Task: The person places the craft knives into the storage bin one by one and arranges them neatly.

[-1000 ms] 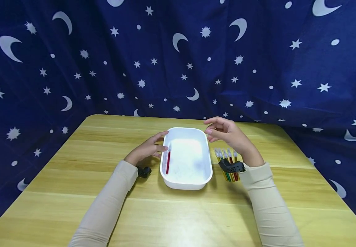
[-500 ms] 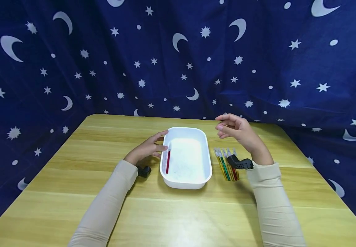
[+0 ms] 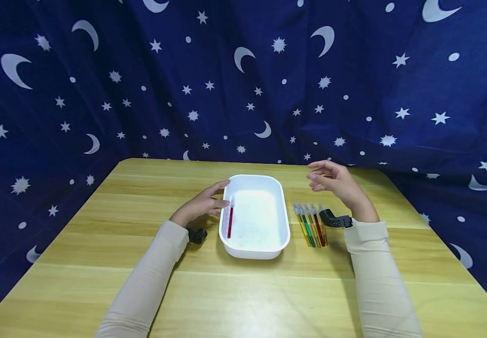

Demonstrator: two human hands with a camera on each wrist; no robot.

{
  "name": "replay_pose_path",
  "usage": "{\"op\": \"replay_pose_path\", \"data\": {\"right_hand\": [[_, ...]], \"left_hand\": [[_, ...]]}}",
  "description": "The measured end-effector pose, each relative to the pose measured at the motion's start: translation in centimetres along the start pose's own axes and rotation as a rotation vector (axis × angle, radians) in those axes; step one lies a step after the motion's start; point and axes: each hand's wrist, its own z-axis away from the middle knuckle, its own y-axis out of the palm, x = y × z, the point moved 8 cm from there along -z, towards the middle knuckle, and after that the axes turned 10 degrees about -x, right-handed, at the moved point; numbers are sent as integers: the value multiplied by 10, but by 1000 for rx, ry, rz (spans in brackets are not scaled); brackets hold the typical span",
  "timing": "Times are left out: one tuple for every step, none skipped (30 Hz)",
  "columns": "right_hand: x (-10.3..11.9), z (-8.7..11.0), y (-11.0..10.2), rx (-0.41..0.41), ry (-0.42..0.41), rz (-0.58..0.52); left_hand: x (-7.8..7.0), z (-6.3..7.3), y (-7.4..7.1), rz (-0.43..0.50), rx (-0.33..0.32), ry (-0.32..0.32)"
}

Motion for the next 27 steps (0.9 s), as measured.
{"op": "replay_pose_path", "data": {"right_hand": [[-3,0,-2,-2,9,-13],[-6,-1,-4,-7,22,-25],[-10,-1,-6,-8,32,-33],[-14,-1,-8,-11,46,-47],[-17,-2,-9,-8,56,-52],[-21,-2,-10,-9,70,-54],[-24,-2,-11,-10,86,-54],[-28,-2,-12,-11,101,-51],[-31,-2,-13,-11,115,-46],[-35,-1,-14,-12,129,-43],[-38,-1,-15,-13,141,-37],[-41,-1,-16,-17,155,-32],[-44,-1,-17,-18,164,-30],[-47,0,-17,-18,172,-29],[-49,0,-18,-17,179,-27],[-52,0,-19,-18,185,-26],[-54,0,-19,-18,192,-22],[-56,0,-20,-17,200,-20],[-59,1,-20,-15,209,-17],[-62,1,-21,-12,220,-11],[-64,1,-21,-10,231,-4],[-67,1,-22,-8,241,1],[-70,1,-22,-6,251,8],[-72,2,-23,-5,258,15],[-74,2,-24,-2,264,24],[-77,2,-24,0,269,31],[-79,3,-25,4,273,35]], "left_hand": [[0,0,0,0,-1,-1],[0,0,-1,2,-2,-1],[0,-1,-1,2,-3,0],[0,0,-1,2,-2,1],[0,0,-1,3,-2,2],[-1,0,-1,4,-1,1],[-1,0,-1,5,-1,2],[-1,0,-1,5,0,1],[-1,0,-1,5,1,0],[-1,0,-1,6,2,-1],[-1,-1,-1,7,3,-2],[-1,-1,-1,7,4,-2],[-1,-1,-1,6,5,-2],[-1,-1,-1,5,6,-2],[-1,0,-1,6,5,-1],[-1,0,-1,3,6,0],[-1,-1,-1,3,7,1],[-1,-1,-1,1,7,1],[-1,-1,-1,1,6,2],[-1,-1,-1,1,5,3],[-1,-1,-1,1,5,3],[-1,-1,-1,1,5,4],[-1,-2,-1,3,4,6],[-1,-2,-1,3,4,6],[0,-2,-1,5,4,8],[0,-2,-1,3,5,9],[0,-2,-1,1,5,9]]}}
